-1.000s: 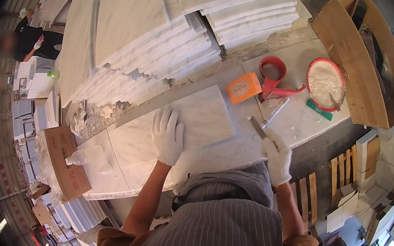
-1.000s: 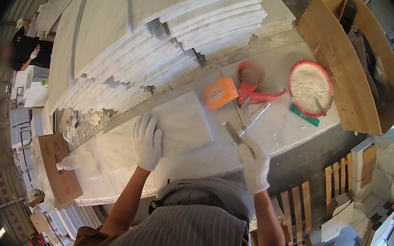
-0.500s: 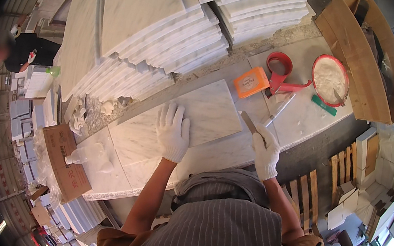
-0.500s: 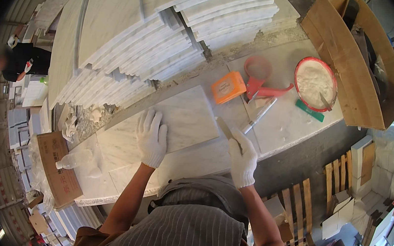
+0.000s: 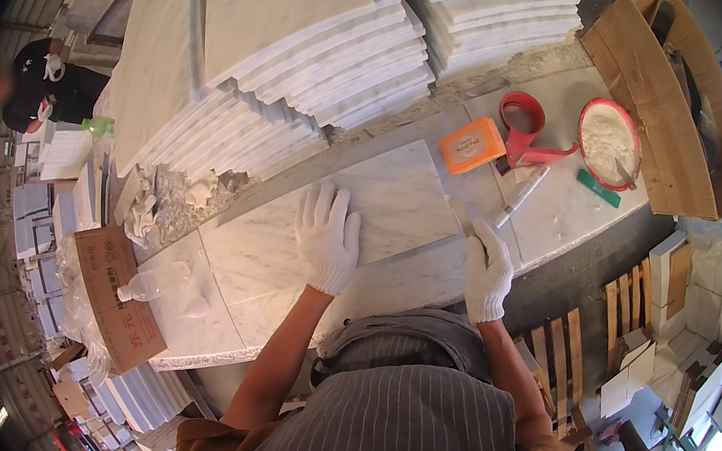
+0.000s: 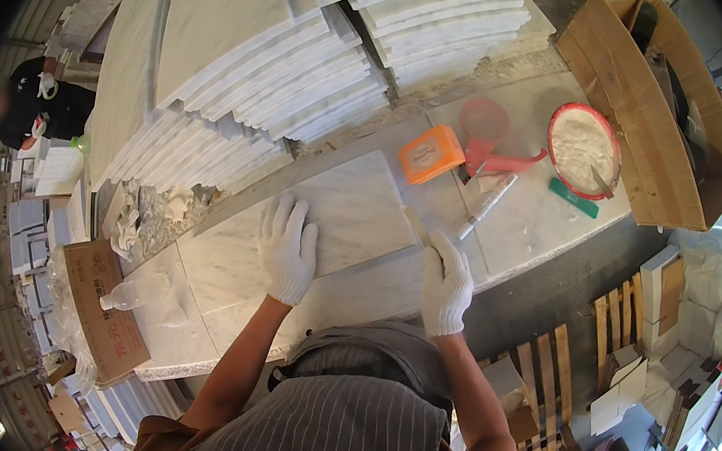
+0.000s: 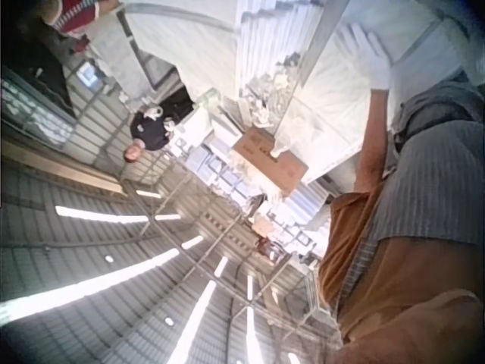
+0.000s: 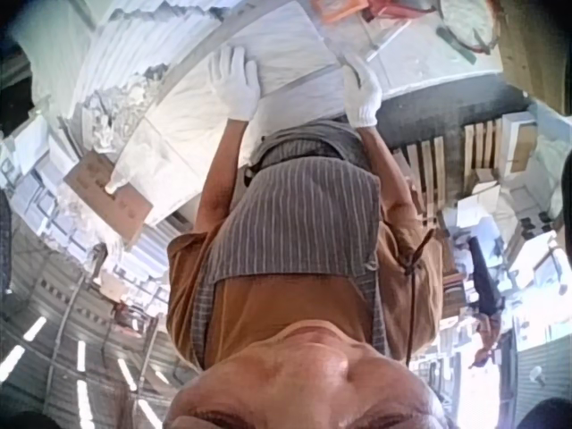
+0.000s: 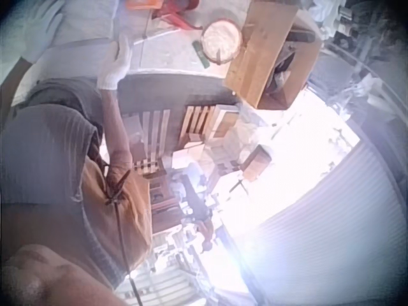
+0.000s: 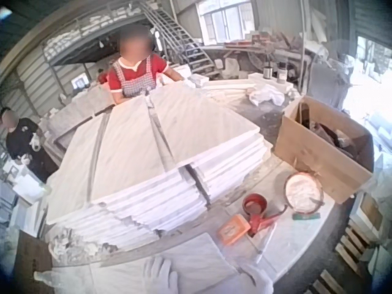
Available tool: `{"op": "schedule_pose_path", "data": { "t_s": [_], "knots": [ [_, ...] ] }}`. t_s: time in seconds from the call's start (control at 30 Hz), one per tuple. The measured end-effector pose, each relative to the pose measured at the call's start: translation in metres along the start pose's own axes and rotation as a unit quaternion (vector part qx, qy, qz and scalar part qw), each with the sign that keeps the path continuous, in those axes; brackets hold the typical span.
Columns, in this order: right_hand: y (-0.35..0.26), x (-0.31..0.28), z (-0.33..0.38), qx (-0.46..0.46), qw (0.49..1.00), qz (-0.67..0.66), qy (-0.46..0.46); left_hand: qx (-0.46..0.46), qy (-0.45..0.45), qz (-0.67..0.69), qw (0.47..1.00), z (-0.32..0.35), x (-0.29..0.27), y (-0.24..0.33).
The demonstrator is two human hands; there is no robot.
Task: The person uses a utility knife to score and snap white rectangular tiles on a workbench. They repeatedly measure, score, and break the tiles, then stack the cut pieces. A coworker is visible in the background handling similar materials.
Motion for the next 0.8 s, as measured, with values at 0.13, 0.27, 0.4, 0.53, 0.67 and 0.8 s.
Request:
{"op": "schedule_pose_path", "data": {
  "t_s": [0.13, 0.27, 0.4, 0.53, 0.67, 0.8],
  "knots": [
    [-0.003, -0.001, 0.001, -0.049, 0.998, 0.026, 0.02, -0.002, -0.001, 0.002, 1.0, 0.0, 0.0, 0.0],
    [-0.01, -0.003, 0.001, -0.08, 0.995, 0.036, 0.039, 0.001, -0.004, -0.004, 1.0, -0.001, -0.003, 0.002],
    [-0.009, -0.005, -0.001, -0.095, 0.994, 0.053, 0.029, 0.007, -0.003, 0.002, 1.0, 0.0, -0.002, 0.0],
    [-0.006, -0.006, -0.009, -0.113, 0.993, 0.017, 0.026, 0.009, 0.003, 0.0, 1.0, -0.001, -0.003, 0.001],
    [-0.001, -0.001, -0.026, -0.011, 0.997, -0.049, -0.057, 0.014, 0.009, 0.008, 1.0, -0.005, -0.006, 0.004],
    [0.003, 0.0, -0.038, 0.048, 0.989, -0.072, -0.12, 0.014, 0.019, 0.003, 1.0, -0.001, -0.002, 0.001]
  ]
}}
Point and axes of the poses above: each hand's wrist, its own z-axis away from the middle knuckle, its own x-axis out of the palm, y = z × x, the point moved 2 cm from there along -z, towards the middle knuckle, and after that the axes turned 10 degrees about y, right-handed, at the moved point
